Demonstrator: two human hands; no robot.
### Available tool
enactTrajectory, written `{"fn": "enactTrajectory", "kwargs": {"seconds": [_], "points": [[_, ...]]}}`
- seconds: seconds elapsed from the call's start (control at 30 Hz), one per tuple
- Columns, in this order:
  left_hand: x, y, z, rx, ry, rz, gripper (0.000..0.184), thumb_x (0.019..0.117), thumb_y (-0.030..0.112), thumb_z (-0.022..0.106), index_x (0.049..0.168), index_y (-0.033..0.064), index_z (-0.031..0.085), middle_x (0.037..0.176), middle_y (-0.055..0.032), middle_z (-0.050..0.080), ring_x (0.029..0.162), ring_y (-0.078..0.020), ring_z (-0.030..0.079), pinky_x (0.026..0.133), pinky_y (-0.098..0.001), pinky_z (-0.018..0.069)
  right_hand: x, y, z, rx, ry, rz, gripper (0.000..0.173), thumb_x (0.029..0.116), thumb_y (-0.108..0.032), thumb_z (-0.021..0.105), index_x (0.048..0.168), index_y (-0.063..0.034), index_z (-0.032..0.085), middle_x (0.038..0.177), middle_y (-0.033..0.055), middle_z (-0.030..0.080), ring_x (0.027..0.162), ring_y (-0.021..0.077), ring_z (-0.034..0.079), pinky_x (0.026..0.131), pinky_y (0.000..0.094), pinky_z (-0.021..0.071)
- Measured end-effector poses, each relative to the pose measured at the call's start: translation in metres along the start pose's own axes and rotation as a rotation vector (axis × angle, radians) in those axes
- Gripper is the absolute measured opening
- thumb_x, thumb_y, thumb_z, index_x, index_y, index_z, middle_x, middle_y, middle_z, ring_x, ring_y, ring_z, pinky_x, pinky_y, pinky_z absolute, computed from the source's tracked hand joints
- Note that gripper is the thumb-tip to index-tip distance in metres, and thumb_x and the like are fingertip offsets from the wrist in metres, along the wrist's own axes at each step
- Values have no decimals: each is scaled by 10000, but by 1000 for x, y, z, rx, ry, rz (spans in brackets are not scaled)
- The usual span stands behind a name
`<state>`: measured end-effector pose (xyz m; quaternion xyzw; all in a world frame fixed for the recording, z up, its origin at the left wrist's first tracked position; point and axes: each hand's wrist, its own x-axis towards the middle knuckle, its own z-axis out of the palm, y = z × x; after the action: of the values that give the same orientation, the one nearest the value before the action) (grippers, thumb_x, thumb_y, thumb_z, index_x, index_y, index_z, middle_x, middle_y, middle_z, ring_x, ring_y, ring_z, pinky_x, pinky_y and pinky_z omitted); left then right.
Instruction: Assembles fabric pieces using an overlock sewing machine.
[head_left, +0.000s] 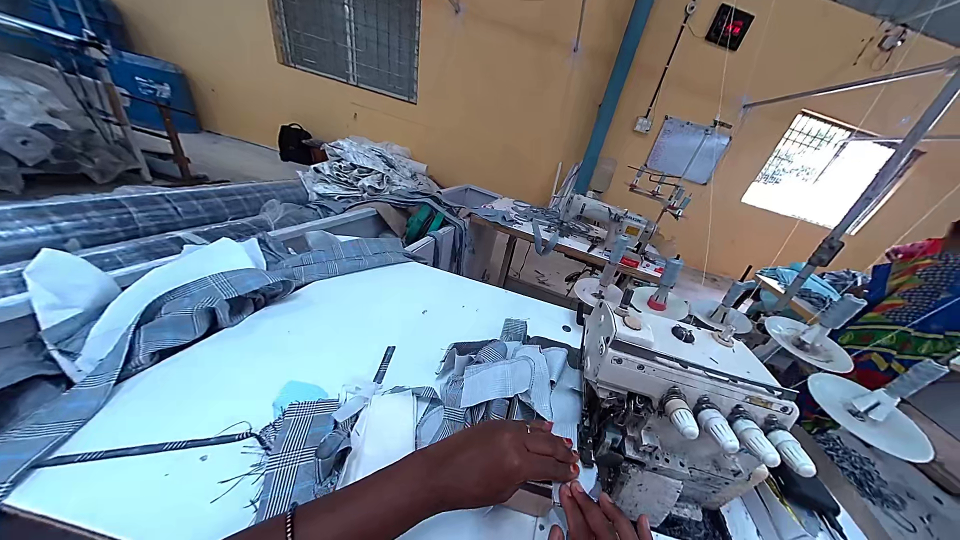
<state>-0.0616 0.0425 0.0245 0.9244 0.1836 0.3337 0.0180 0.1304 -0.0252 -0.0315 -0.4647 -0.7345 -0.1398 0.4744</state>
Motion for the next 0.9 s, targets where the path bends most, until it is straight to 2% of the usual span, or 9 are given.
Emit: {"fn": "enactTrajectory", "kwargs": {"seconds": [0.13, 0.4, 0.73, 0.9], "points": [[1, 3, 3, 42, 12, -18, 336, 942, -108, 534, 1166, 42, 735, 1244, -115, 725, 1229, -248, 670, 1115, -403, 475, 2, 5, 1, -17, 33, -2, 369, 1002, -285, 459, 1026, -125, 791, 1067, 33, 770, 1138, 264, 637, 1131, 513, 292], [1, 6, 8, 123, 44, -46, 329, 939, -108, 530, 1145, 44, 736, 1241, -92, 731, 1229, -231, 670, 1104, -383, 482, 8, 17, 3, -18, 50, -47, 383, 1032, -323, 418, 1034, -177, 772, 1080, -11, 760, 1137, 200, 620, 1130, 458, 276], [1, 20, 21, 291, 118, -164, 333, 939, -84, 537, 1166, 73, 723, 1230, -69, 734, 1203, -222, 684, 1062, -378, 522, 15, 37, -1, -34, 17, -135, 400, 1037, -371, 403, 1059, -201, 765, 1120, -32, 752, 1177, 190, 602, 1134, 466, 259], [6, 33, 32, 438, 181, -231, 290, 934, -36, 560, 1137, 72, 736, 1159, -73, 752, 1126, -218, 718, 1001, -357, 558, 15, 45, -1, -74, 11, -173, 408, 1043, -395, 390, 1091, -211, 752, 1126, 3, 739, 1195, 224, 596, 1134, 501, 269]]}}
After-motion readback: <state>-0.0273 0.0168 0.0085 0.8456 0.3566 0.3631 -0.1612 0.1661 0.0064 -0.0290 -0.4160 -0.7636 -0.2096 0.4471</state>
